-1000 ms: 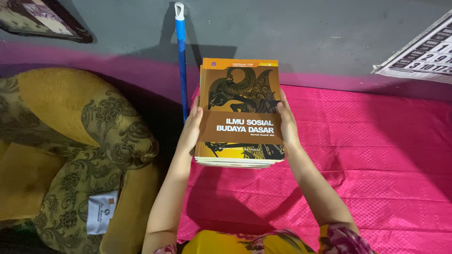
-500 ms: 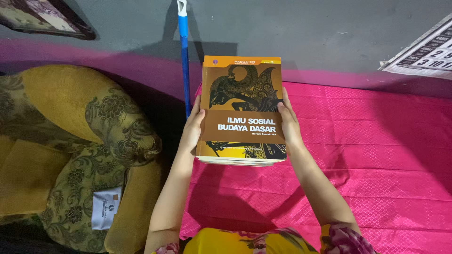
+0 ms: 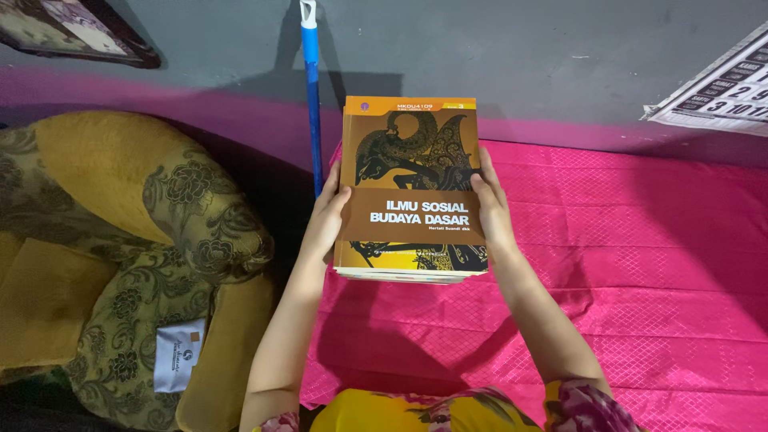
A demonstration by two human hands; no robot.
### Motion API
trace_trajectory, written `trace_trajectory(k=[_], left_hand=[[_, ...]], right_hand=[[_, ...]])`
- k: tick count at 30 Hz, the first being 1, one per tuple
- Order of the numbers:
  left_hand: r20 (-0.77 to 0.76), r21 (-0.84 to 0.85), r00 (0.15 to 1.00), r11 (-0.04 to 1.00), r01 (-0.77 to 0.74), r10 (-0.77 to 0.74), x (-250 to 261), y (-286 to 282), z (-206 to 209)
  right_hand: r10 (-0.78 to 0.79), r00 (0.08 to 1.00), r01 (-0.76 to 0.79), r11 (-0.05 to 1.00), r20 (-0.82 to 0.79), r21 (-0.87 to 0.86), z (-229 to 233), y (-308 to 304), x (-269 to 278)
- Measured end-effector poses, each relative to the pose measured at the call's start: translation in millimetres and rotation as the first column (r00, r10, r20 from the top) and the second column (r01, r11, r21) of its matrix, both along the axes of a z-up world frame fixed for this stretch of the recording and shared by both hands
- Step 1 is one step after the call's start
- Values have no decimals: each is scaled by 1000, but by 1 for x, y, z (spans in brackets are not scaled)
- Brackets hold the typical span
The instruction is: The person takes books and notebooks from an orange bookshelf and stacks them on a pink-covered table. They handle items one at a time, occasionally flipping through pages before placing them in a pile.
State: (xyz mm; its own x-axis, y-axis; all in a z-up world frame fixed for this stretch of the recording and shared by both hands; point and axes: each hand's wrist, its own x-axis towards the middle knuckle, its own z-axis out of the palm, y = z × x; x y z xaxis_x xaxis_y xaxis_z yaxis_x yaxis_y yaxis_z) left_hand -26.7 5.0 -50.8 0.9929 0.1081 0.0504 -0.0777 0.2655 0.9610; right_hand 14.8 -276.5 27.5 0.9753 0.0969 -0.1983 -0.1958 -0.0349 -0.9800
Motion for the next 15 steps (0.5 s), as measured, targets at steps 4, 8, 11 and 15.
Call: trace_trajectory(k=[4,8,11,15], left_hand=[[-92,83,995,996,-18,26,15,2,26],[-218,244,973,969,-19,74,36,-2,52],[-284,400,951,916,5,119,39,-5,58],[-196,368,976,930,-13,91,40,-3,41]], right_hand=[[83,967,-108,990,241,91,-20,-9,23],[84,973,-109,988,215,110,-30,-9,46],[71,976,-84,995,205,53,-30,-3,49],[36,991,-31,999,125,-43,-24,1,41]])
